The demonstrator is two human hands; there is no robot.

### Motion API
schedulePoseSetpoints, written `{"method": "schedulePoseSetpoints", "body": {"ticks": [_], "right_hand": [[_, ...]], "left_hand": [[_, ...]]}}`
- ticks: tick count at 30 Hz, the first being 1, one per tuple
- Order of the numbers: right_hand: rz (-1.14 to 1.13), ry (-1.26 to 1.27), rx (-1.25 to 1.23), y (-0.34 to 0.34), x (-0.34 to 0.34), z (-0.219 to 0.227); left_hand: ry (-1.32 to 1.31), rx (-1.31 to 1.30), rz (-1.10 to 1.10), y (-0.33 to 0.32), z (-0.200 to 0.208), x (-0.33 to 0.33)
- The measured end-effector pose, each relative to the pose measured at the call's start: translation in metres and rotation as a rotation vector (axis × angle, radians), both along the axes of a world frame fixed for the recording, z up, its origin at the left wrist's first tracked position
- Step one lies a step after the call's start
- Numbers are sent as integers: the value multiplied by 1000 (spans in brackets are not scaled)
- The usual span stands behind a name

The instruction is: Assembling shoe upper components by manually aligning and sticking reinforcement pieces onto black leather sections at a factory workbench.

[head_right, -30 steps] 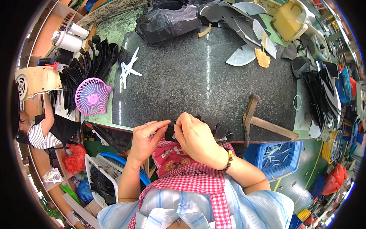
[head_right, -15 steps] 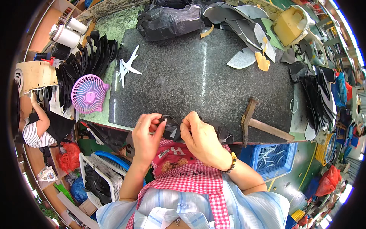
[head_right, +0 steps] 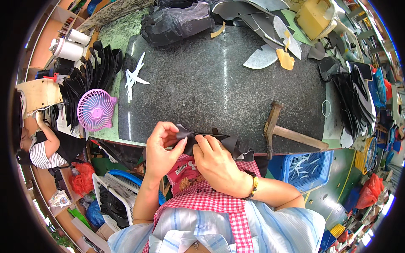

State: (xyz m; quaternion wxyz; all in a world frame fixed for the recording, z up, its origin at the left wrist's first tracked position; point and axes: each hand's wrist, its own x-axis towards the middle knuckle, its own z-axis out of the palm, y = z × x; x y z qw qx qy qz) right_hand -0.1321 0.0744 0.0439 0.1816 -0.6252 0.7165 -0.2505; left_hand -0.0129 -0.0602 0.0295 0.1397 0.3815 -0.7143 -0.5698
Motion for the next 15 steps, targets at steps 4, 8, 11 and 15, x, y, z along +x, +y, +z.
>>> {"method": "schedulePoseSetpoints", "body": {"ticks": [4, 8, 11, 15], "right_hand": [[65, 209, -60, 2, 2, -2], [94, 269, -66, 2, 2, -2], [79, 261, -67, 3, 3, -6], [93, 294, -64, 3, 2, -5]], "left_hand": [[28, 139, 46, -8, 9, -14], [-99, -39, -28, -7, 6, -24], [-74, -107, -52, -4, 0, -25], [29, -66, 28, -6, -9, -21]]}}
